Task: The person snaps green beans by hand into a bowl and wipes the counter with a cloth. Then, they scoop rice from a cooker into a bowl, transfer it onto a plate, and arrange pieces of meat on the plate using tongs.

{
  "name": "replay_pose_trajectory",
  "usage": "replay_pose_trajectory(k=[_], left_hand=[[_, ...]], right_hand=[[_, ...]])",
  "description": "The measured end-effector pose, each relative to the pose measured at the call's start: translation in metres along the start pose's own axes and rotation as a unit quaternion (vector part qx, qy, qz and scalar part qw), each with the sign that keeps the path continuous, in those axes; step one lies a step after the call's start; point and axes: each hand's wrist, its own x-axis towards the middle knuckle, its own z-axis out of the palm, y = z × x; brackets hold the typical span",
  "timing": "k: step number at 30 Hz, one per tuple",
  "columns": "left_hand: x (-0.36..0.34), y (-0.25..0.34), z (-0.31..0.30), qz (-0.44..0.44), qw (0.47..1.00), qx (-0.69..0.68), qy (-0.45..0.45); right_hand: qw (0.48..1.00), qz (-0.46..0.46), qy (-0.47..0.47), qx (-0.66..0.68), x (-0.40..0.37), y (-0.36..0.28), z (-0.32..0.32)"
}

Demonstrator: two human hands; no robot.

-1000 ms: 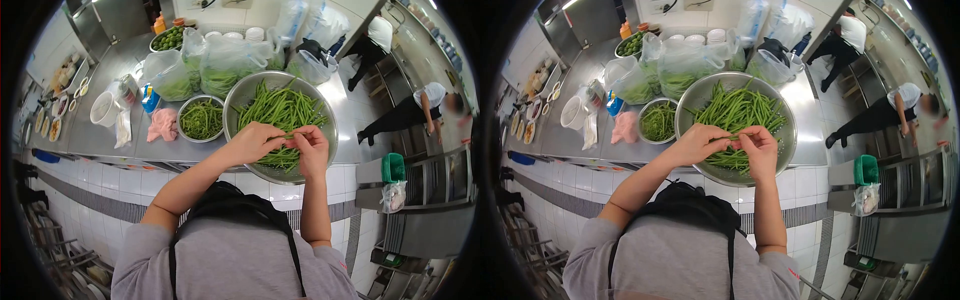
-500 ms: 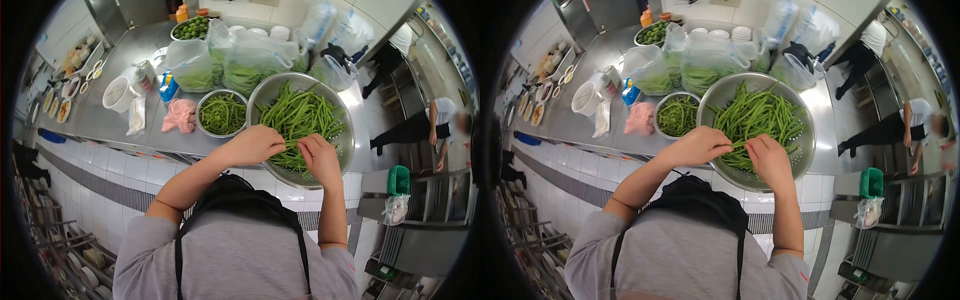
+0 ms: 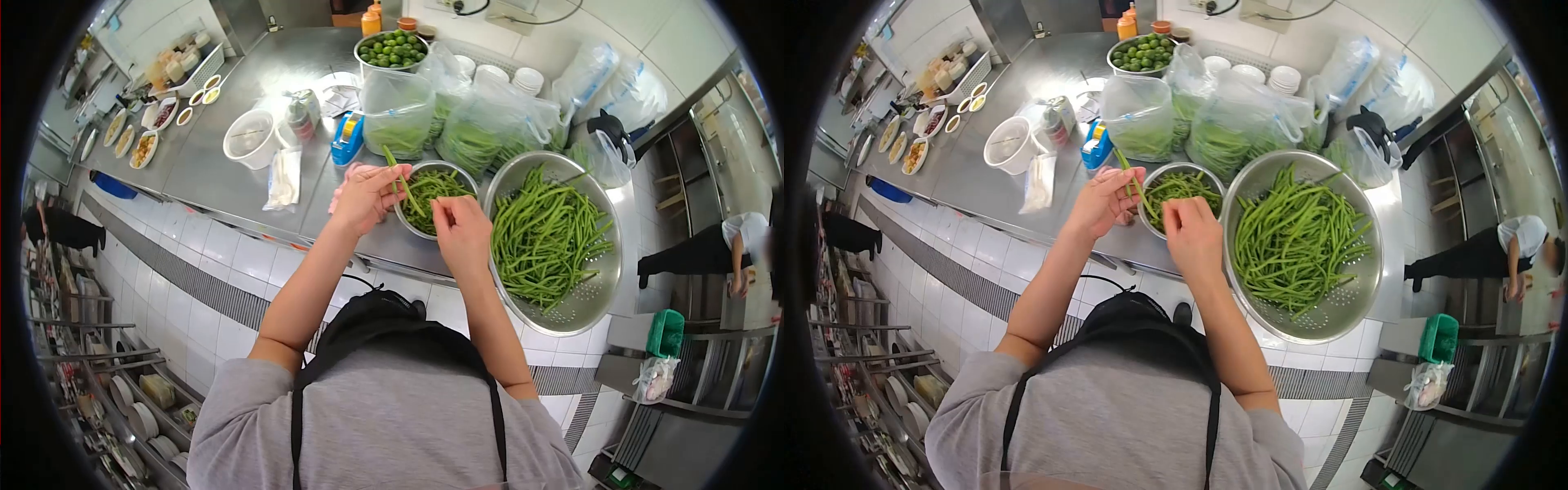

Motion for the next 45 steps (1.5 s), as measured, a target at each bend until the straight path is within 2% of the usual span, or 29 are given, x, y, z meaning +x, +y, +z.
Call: replay_pose_trajectory(k=[1,2,6,8,9,10,13,14,15,16,18,19,20,22,26,27,28,30,31,32,34,35,36,38,41,42,43,44,45], left_hand=[[0.012,-0.006,-0.023,-0.004,0.997,0.006,-0.072],[0.017,-0.008,-0.032,0.0,0.997,0.005,-0.071],[0.025,-0.008,-0.045,0.001,0.997,0.058,-0.04],[0.027,-0.008,-0.047,-0.005,0.997,0.054,-0.054],[0.027,-0.009,-0.048,-0.007,0.997,0.053,-0.055],[0.026,-0.008,-0.047,-0.007,0.997,0.055,-0.054],[0.028,-0.008,-0.049,-0.012,0.999,0.016,-0.044],[0.029,-0.009,-0.05,-0.02,0.999,-0.027,-0.032],[0.028,-0.01,-0.048,-0.022,0.999,-0.026,-0.034],[0.027,-0.011,-0.045,-0.024,0.999,-0.043,-0.013],[0.028,-0.015,-0.04,-0.027,0.998,-0.06,0.004],[0.028,-0.018,-0.038,-0.024,0.999,-0.038,0.001],[0.026,-0.023,-0.036,-0.022,1.0,-0.015,-0.002],[0.019,-0.024,-0.023,-0.006,1.0,-0.004,-0.003],[0.021,-0.036,-0.019,0.034,0.998,0.038,-0.025],[0.018,-0.035,-0.016,0.042,0.998,0.042,-0.031],[0.016,-0.038,-0.012,0.035,0.997,0.044,-0.043],[0.014,-0.043,-0.006,0.077,0.995,-0.069,-0.012],[0.019,-0.046,-0.011,0.078,0.993,-0.093,0.002],[0.022,-0.046,-0.014,0.074,0.993,-0.093,-0.002],[0.022,-0.041,-0.013,0.101,0.991,-0.086,-0.006],[0.02,-0.038,-0.012,0.086,0.994,-0.064,0.003],[0.021,-0.04,-0.014,0.08,0.995,-0.063,-0.003],[0.029,-0.041,-0.02,0.089,0.991,-0.096,-0.015],[0.028,-0.032,-0.016,0.045,0.995,-0.094,0.0],[0.028,-0.029,-0.017,0.017,0.995,-0.103,-0.005],[0.033,-0.03,-0.022,-0.001,0.991,-0.123,-0.058],[0.035,-0.029,-0.018,-0.003,0.99,-0.125,-0.061],[0.035,-0.025,-0.012,0.005,0.985,-0.126,-0.121]], right_hand=[[0.996,-0.003,0.003,-0.092,-0.002,0.025,0.016],[0.983,-0.005,0.006,-0.184,-0.002,0.036,0.025],[0.997,0.049,-0.006,-0.062,0.001,0.015,0.028],[0.975,0.127,-0.179,-0.003,0.003,-0.003,0.026],[0.98,0.071,-0.185,-0.017,0.002,0.003,0.03],[0.98,0.072,-0.185,-0.018,0.0,0.007,0.033],[0.986,0.108,-0.127,0.017,0.0,0.008,0.041],[0.965,0.208,-0.056,0.152,0.0,0.007,0.042],[0.911,0.301,0.019,0.282,-0.001,0.005,0.042],[0.911,0.302,0.022,0.28,-0.001,0.002,0.042],[0.971,0.187,0.018,0.149,-0.001,-0.003,0.041],[0.996,0.057,0.013,0.071,-0.001,0.002,0.047],[0.996,0.06,0.016,0.068,0.0,0.004,0.051],[0.984,-0.084,0.012,-0.159,0.003,0.009,0.053],[0.977,-0.081,-0.019,-0.195,0.004,0.011,0.044],[0.994,-0.031,0.013,-0.107,0.003,0.011,0.045],[0.993,-0.024,0.022,-0.116,0.003,0.011,0.044],[0.978,0.135,0.117,0.11,0.004,0.012,0.041],[0.962,0.184,0.125,0.159,0.004,0.018,0.039],[0.961,0.186,0.129,0.156,0.005,0.025,0.037],[0.995,-0.007,0.057,-0.083,0.004,0.033,0.034],[0.977,0.074,-0.028,-0.199,-0.003,0.034,0.033],[0.976,0.08,-0.024,-0.203,-0.009,0.03,0.032],[0.967,0.007,0.04,-0.25,-0.016,0.014,0.025],[0.972,0.057,-0.037,-0.224,-0.008,-0.024,-0.053],[0.978,0.049,0.005,-0.202,-0.002,-0.026,-0.083],[0.971,0.068,0.034,-0.225,0.005,-0.017,-0.109],[0.963,0.099,0.041,-0.246,0.011,-0.002,-0.132],[0.957,0.122,0.004,-0.263,0.013,0.028,-0.153]])
